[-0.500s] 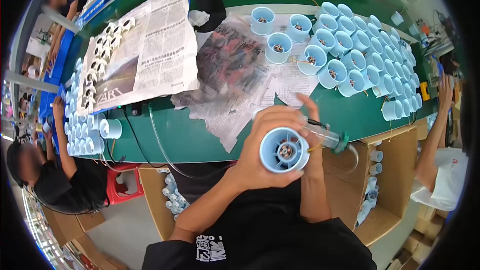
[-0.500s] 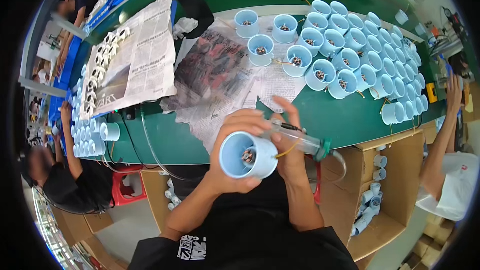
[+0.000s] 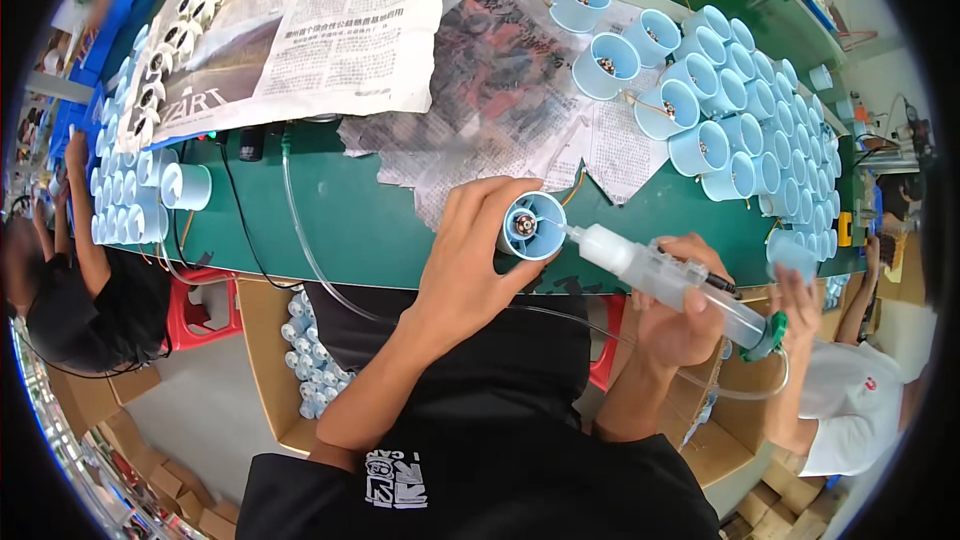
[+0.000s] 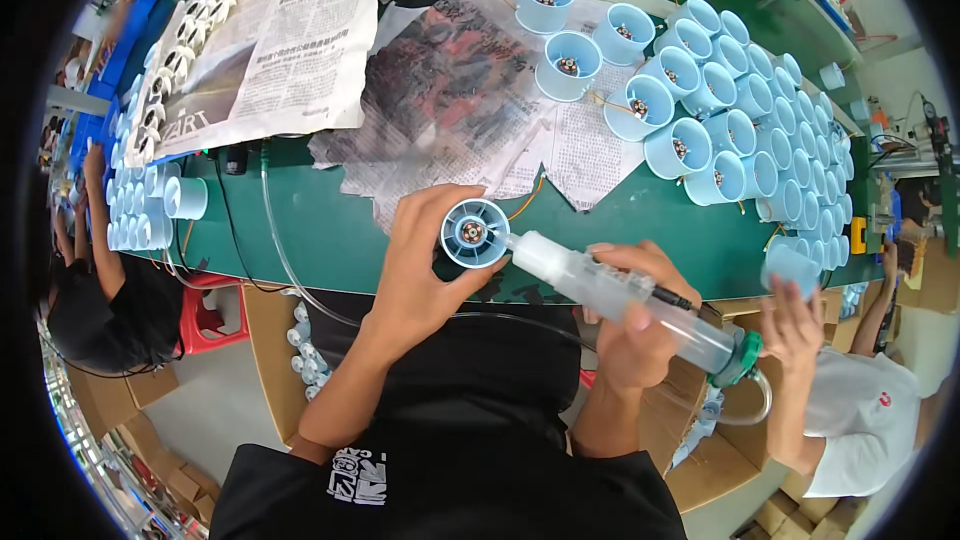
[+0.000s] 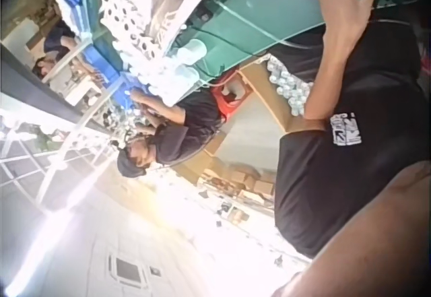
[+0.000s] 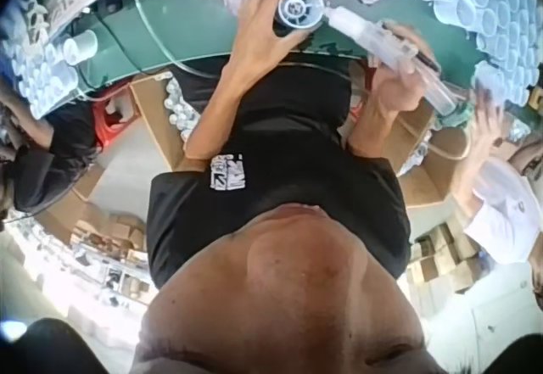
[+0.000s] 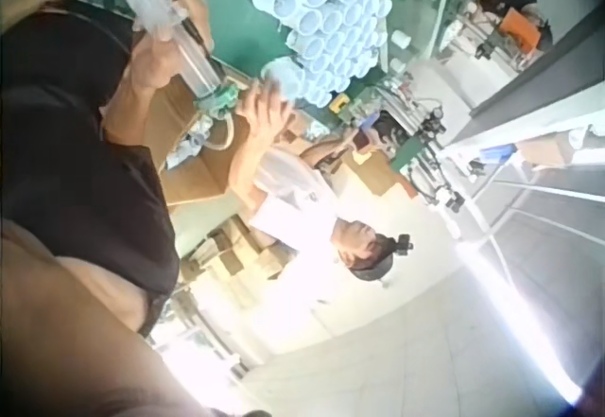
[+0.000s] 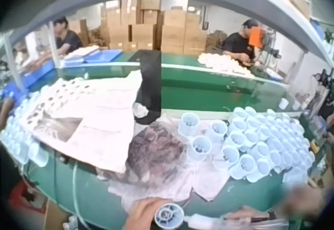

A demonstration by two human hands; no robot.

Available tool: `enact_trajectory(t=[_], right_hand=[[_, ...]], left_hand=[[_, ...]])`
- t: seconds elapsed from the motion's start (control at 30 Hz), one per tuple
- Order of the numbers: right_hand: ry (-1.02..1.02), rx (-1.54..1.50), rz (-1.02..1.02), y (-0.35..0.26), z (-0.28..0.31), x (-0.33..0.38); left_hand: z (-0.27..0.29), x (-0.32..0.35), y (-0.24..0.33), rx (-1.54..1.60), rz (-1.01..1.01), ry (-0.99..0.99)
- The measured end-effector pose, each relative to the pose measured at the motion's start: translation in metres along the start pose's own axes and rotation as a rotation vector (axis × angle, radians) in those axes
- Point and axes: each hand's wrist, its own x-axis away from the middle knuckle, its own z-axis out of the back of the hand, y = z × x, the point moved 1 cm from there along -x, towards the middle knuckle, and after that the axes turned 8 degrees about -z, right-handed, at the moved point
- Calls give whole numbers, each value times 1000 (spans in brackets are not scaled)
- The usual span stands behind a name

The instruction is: Assembling small electronic components by inserting parts and applying sealant using a syringe.

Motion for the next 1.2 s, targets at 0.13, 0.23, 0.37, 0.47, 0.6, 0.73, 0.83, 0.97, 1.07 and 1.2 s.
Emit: enact_trajectory(t=[0.13,0.23,0.37,0.47,0.6,0.73,0.83,0.97,1.07,1.2], right_hand=[[-57,243,-30,-7,-5,-2],[-73,329,-43,-9,-9,-3],[-114,286,-15,-2,2,-2],[-108,258,-4,-2,0,-2],[-20,284,-63,-11,-12,-1],[-26,318,-71,-12,-13,-2],[-26,357,-44,-12,-14,-3],[-24,358,-45,-14,-15,-3],[-28,390,-20,-15,-17,-2],[-31,443,-31,-20,-20,-2]], left_hand=[[0,1,-3,33,-4,-18],[1,1,-4,34,-13,-17],[1,1,-4,29,-17,-14],[2,0,-2,33,-5,-15],[1,0,-3,28,-17,-10],[1,0,-3,22,-14,-15],[1,1,-4,27,-11,-12],[2,0,-3,29,-11,-10],[2,0,-3,36,-12,-11],[2,1,-4,27,-7,-15]])
